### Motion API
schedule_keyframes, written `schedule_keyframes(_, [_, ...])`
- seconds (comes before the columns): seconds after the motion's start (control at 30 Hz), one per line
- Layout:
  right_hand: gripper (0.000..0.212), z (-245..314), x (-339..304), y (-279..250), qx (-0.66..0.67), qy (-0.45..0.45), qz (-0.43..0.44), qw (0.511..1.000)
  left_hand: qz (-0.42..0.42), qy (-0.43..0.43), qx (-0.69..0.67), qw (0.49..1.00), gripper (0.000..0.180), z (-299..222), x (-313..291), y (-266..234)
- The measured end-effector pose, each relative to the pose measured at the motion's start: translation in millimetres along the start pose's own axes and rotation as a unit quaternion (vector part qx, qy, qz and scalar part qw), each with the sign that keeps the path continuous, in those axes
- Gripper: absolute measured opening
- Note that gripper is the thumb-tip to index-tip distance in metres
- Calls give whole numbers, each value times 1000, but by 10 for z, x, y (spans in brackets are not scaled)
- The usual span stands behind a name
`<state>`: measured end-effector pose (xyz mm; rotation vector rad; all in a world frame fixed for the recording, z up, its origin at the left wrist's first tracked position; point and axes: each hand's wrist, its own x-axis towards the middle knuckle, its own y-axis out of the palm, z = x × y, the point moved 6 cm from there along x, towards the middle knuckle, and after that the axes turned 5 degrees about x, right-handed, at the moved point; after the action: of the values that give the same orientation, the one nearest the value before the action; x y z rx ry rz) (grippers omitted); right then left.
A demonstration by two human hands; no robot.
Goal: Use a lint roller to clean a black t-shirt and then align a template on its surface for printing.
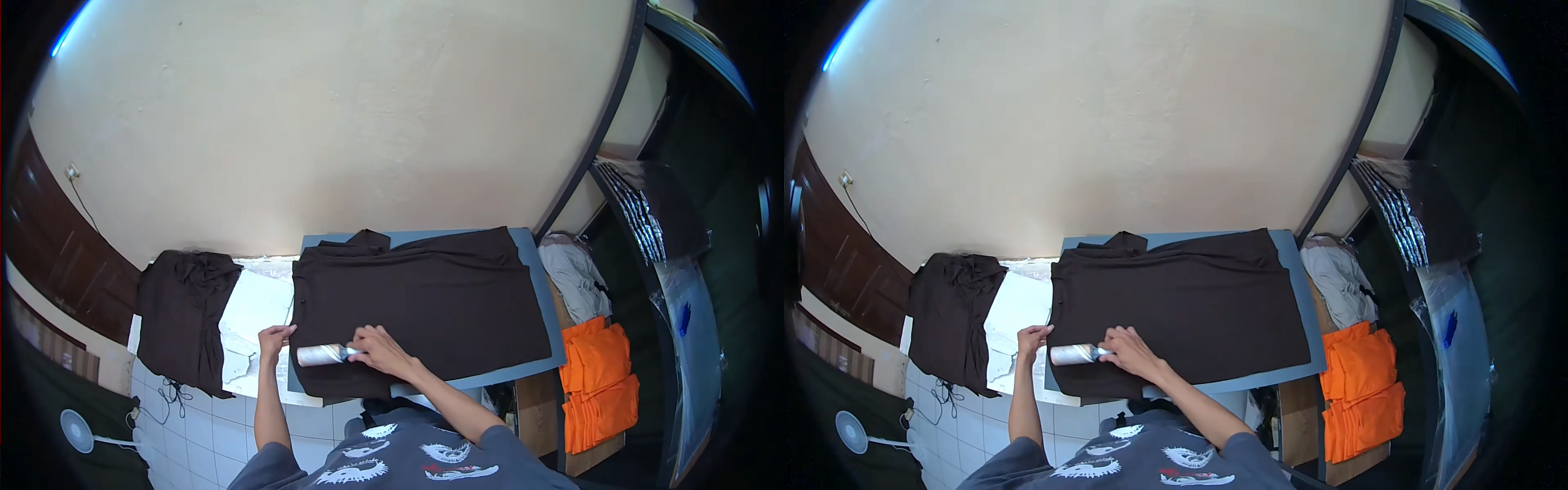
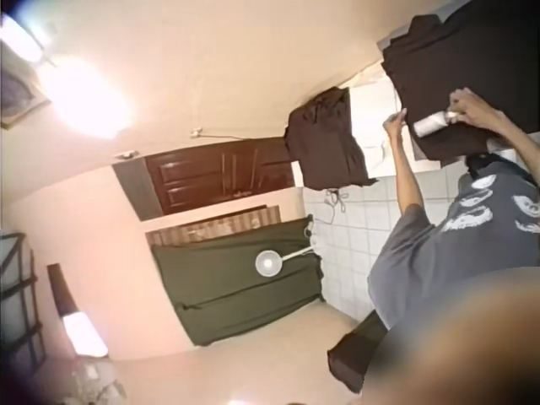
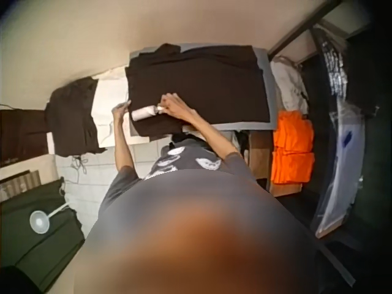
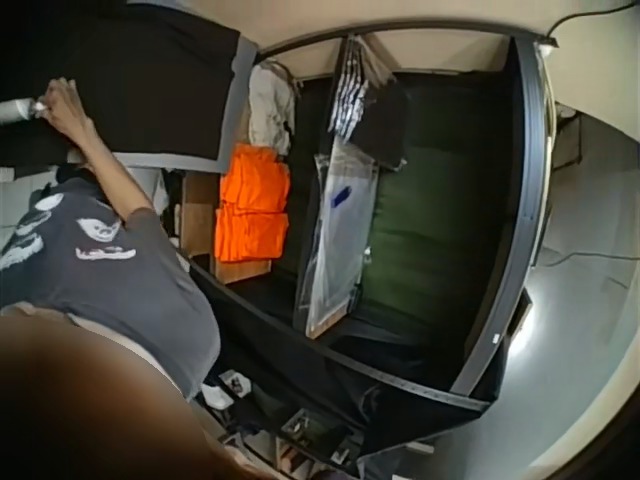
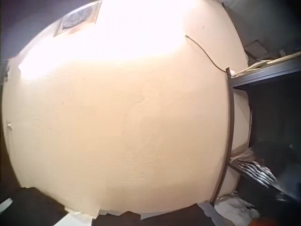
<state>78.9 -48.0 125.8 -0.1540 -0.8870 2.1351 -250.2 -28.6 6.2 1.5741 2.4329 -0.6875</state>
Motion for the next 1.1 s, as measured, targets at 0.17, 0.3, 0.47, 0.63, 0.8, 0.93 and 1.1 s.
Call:
schedule_keyframes(0.17, [30,-279,581,383,42,-5,-15,999,-1,50,49,998,19,27,136,-135])
schedule_keyframes(0.3, [29,-395,504,526,29,22,-29,999,44,4,44,998,24,-60,119,3])
schedule_keyframes(0.47, [33,-129,71,784,-26,-20,10,999,20,-2,51,999,25,48,122,-39])
schedule_keyframes(0.63, [32,41,-320,834,101,-5,30,994,-8,33,50,998,23,138,70,-67])
schedule_keyframes(0.8, [24,27,-331,459,153,106,-152,971,-208,164,160,951,25,46,-198,-92])
schedule_keyframes(0.93, [24,-33,-392,356,101,136,-242,955,-226,314,190,903,31,-558,-755,386])
schedule_keyframes(1.1, [21,0,-615,547,13,186,-244,952,-67,391,282,874,44,-601,-1148,975])
